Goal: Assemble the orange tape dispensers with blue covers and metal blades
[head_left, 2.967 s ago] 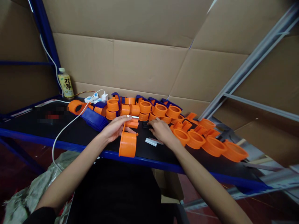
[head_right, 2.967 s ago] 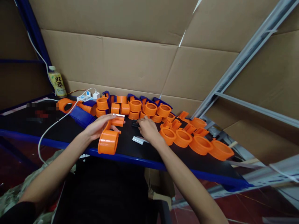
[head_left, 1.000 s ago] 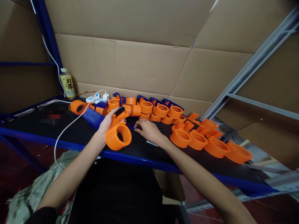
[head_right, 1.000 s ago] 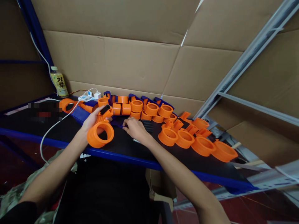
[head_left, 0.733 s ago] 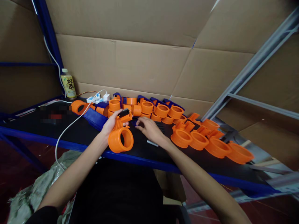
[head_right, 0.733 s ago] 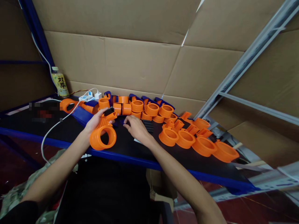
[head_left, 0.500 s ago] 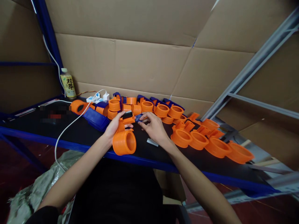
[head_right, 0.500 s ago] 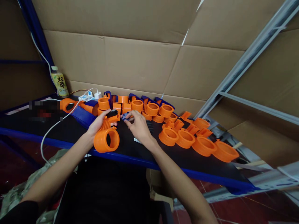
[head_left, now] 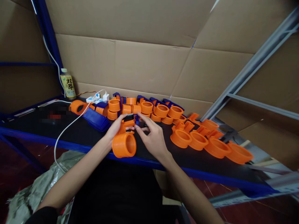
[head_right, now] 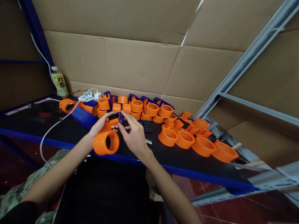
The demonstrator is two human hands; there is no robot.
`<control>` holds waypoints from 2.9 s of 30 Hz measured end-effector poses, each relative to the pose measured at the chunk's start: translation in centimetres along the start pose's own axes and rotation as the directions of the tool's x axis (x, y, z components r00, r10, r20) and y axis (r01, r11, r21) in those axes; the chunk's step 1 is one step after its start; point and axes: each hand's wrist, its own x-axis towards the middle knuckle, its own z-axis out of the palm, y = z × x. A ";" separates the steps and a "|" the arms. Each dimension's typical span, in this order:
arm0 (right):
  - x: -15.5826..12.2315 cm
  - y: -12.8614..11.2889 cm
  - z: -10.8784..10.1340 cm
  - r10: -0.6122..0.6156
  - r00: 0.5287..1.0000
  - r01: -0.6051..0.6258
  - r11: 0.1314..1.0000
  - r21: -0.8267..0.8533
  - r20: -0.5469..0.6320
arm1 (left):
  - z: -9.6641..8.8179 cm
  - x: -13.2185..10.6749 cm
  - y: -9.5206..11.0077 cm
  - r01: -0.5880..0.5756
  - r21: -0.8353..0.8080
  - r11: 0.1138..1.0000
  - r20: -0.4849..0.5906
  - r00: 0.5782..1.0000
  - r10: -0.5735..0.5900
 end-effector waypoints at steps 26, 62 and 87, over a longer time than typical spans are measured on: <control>-1.1 1.6 -3.2 -0.166 0.984 0.168 0.985 -0.044 0.058 | 1.7 -2.4 -0.1 0.101 0.235 0.967 0.054 0.992 -0.117; -1.6 0.7 -4.2 -0.004 1.000 -0.001 0.984 0.178 0.027 | 1.7 -3.0 0.0 -0.201 0.087 0.976 0.577 0.808 0.115; -0.4 -3.6 -1.9 0.151 0.988 -0.155 0.976 0.155 0.040 | 1.9 -2.3 1.0 -0.306 -0.095 0.947 0.310 0.895 0.320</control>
